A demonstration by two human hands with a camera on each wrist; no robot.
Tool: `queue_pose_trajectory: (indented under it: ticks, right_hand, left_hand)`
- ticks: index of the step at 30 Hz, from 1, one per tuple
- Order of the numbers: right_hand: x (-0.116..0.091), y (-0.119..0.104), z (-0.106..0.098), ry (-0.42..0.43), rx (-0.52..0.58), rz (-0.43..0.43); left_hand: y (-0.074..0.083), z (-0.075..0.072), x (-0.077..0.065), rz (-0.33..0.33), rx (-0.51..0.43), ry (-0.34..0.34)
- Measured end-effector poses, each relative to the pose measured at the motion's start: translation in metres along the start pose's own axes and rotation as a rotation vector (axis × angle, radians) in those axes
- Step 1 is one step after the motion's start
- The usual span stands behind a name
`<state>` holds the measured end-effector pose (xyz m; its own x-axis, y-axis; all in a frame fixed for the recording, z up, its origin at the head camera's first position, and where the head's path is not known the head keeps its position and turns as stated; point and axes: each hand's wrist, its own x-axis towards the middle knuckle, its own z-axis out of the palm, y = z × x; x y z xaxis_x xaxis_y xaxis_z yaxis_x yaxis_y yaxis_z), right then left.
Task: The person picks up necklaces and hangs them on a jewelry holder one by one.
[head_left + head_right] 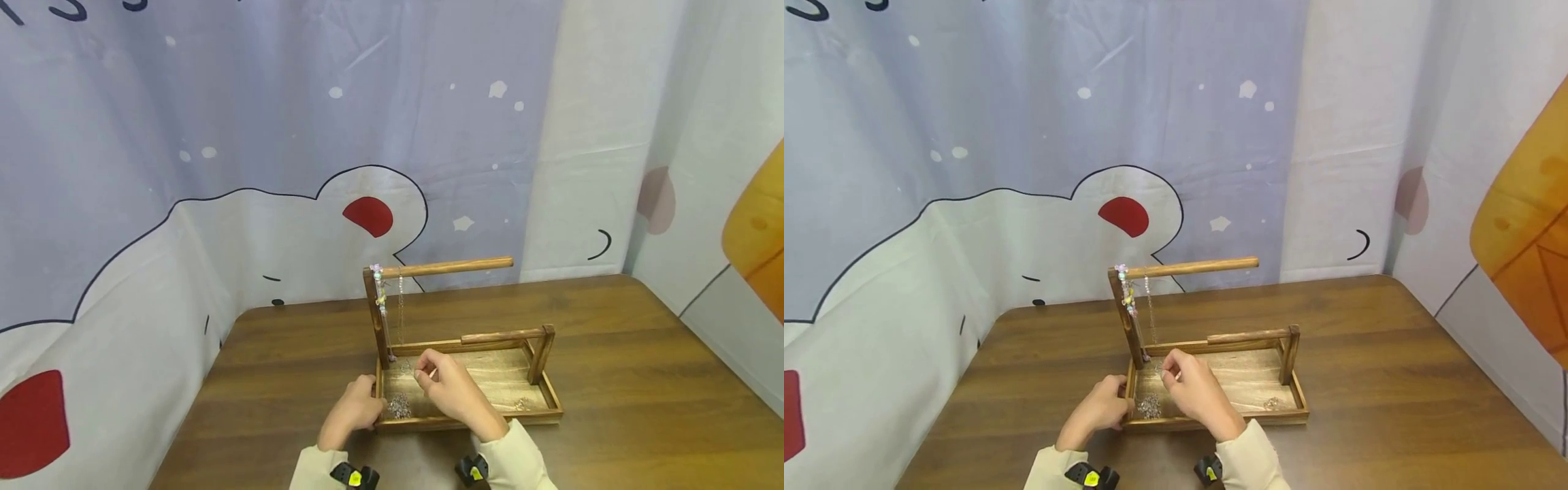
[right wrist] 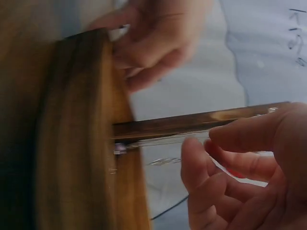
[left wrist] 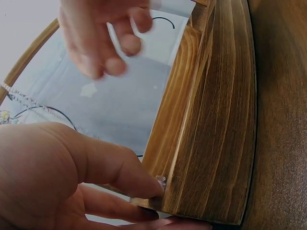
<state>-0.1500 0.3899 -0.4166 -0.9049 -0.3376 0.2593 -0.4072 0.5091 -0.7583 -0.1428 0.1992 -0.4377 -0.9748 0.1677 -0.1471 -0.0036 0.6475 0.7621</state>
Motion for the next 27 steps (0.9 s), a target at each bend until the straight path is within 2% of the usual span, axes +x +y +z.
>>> queue_pose_trajectory:
  ticks: [5,12,16,27]
  right_hand:
    - [-0.001,0.012,0.013,-0.130,-0.045,-0.064]
    - [-0.003,0.027,0.031,-0.271,-0.089,-0.073]
    - [-0.003,0.031,0.034,-0.297,-0.091,-0.068]
    - [-0.004,0.034,0.032,-0.280,-0.076,0.007]
  left_hand:
    - [0.001,-0.001,-0.001,0.001,0.018,0.001]
    - [0.001,0.000,0.001,-0.022,0.018,-0.010]
    - [0.002,0.000,0.001,-0.020,0.019,-0.009]
    - [0.002,0.000,0.000,-0.018,0.023,0.006]
